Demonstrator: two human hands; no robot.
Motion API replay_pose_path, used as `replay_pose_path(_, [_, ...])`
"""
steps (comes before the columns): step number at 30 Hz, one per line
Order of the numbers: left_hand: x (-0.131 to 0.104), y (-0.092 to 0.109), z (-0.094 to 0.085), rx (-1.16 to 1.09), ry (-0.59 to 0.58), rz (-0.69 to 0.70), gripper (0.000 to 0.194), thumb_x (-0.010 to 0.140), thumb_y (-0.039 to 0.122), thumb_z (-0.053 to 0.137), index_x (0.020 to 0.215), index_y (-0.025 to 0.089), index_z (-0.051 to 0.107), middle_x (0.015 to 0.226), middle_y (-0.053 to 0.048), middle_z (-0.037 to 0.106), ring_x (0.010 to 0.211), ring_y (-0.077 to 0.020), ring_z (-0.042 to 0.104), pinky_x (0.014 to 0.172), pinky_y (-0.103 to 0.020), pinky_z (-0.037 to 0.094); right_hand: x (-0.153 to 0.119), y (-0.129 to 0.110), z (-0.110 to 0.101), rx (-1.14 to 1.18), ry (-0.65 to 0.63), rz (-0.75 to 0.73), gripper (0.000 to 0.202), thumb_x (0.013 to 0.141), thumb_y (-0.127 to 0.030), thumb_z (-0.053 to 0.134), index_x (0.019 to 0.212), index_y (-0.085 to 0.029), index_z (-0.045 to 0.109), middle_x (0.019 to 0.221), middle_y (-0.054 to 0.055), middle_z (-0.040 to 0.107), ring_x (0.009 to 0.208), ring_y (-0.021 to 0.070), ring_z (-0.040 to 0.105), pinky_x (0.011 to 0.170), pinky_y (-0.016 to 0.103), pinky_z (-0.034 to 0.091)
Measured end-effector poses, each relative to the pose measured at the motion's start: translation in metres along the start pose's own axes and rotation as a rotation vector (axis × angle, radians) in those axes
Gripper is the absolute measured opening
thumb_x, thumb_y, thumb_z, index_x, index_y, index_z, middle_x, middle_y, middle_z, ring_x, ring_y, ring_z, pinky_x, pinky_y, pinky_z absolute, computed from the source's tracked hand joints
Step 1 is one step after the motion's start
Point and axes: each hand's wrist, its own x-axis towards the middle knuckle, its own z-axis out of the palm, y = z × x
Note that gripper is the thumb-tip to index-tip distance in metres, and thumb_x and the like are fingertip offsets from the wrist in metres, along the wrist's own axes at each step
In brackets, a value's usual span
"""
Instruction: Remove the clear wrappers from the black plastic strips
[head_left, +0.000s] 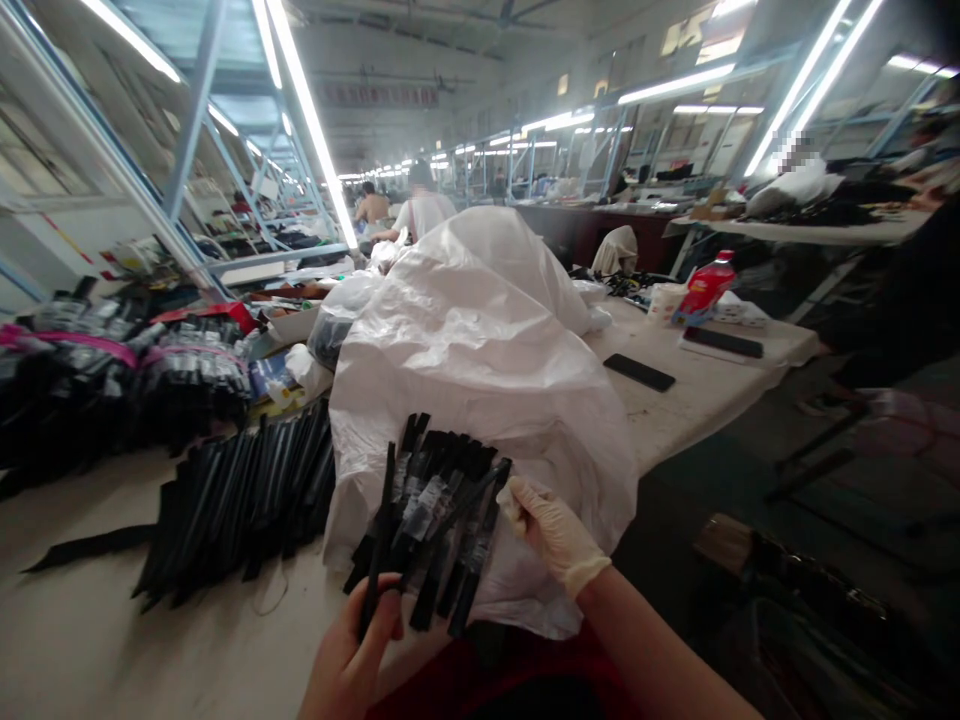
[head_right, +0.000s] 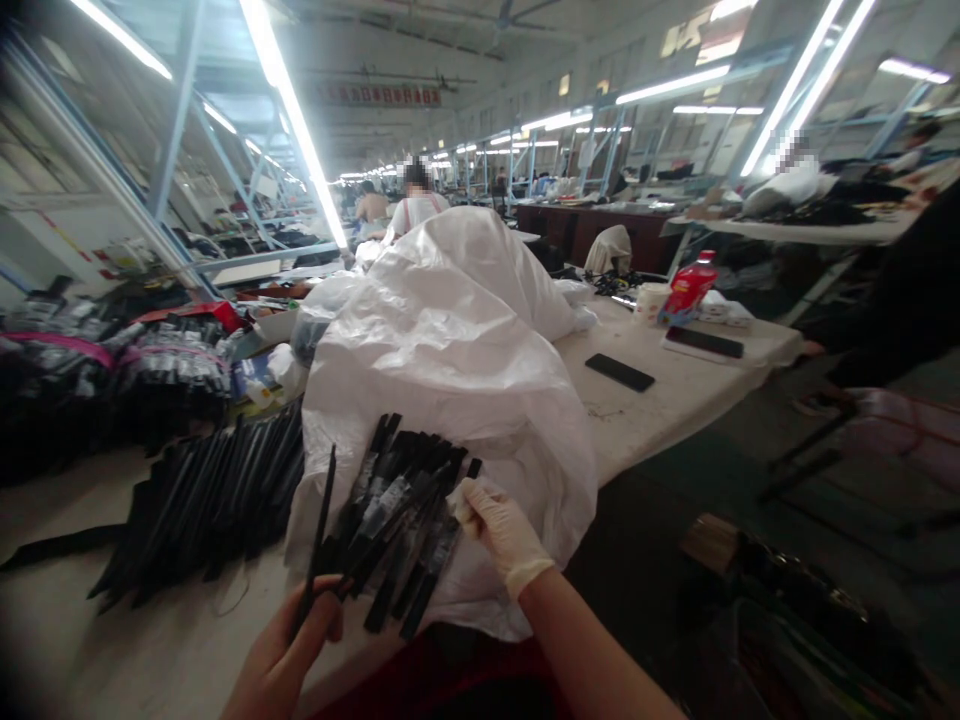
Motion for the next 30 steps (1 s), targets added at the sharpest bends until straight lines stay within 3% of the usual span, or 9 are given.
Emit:
replay_pose_path(5, [-0.010,-0.006,-0.024,0.134,0.092,0.047,0.038,0.070,0.054,0.057,0.087,0.020,0.066,0.066,0.001,0.067,0.063,-0.0184,0.063,0.062,-0.024,0.051,0.002,-0.010,-0.002,0.168,0.060,0.158,0.034,0.050,-0.042,0.080,0.056,-0.015,0.060,0.048,-0.005,0.052,0.039,0.0038,0.037,0.038,0.019,0.026])
replay_pose_path(8, [-0.006,-0.003,-0.028,0.199,0.027,0.079,0.036,0.072,0.051,0.056,0.089,0.021,0.067,0.079,-0.001,0.073,0.076,-0.0217,0.067,0.070,-0.024,0.053,0.001,-0.012,-0.004,0.170,0.051,0.207,0.035,0.048,-0.040,0.082,0.056,-0.015,0.059,0.047,-0.006,0.053,0.038,0.0034,0.038,0.038,0.018,0.025])
replay_pose_path(11, [0.002,-0.003,-0.031,0.288,-0.061,0.124,0.034,0.075,0.048,0.055,0.092,0.021,0.067,0.089,-0.002,0.074,0.086,-0.0228,0.068,0.071,-0.024,0.054,0.000,-0.015,-0.011,0.045,0.016,0.113,0.033,0.053,-0.042,0.079,0.055,-0.015,0.060,0.047,-0.005,0.053,0.041,0.0047,0.041,0.039,0.019,0.027])
replay_pose_path(16, [0.006,0.003,-0.027,0.422,-0.058,0.168,0.031,0.075,0.047,0.056,0.090,0.023,0.067,0.086,-0.003,0.075,0.080,-0.0231,0.069,0.067,-0.025,0.055,-0.004,-0.022,-0.014,-0.332,-0.101,-0.086,0.031,0.072,-0.045,0.066,0.067,-0.015,0.065,0.055,-0.001,0.060,0.048,0.0079,0.048,0.047,0.022,0.034])
replay_pose_path(21, [0.006,0.009,-0.028,0.430,-0.059,0.128,0.031,0.075,0.048,0.056,0.090,0.023,0.067,0.084,-0.003,0.074,0.079,-0.0230,0.068,0.068,-0.027,0.054,-0.008,-0.027,-0.006,-0.381,-0.129,-0.072,0.033,0.073,-0.049,0.063,0.071,-0.015,0.064,0.058,0.000,0.062,0.049,0.0091,0.050,0.048,0.023,0.037])
replay_pose_path(30, [0.004,0.012,-0.043,0.391,-0.071,0.095,0.028,0.070,0.046,0.061,0.087,0.024,0.068,0.081,0.000,0.075,0.077,-0.0224,0.069,0.067,-0.024,0.053,-0.005,-0.032,-0.015,-0.450,-0.290,0.051,0.047,0.077,-0.057,0.052,0.064,-0.013,0.065,0.052,0.003,0.062,0.041,0.0083,0.049,0.042,0.021,0.035])
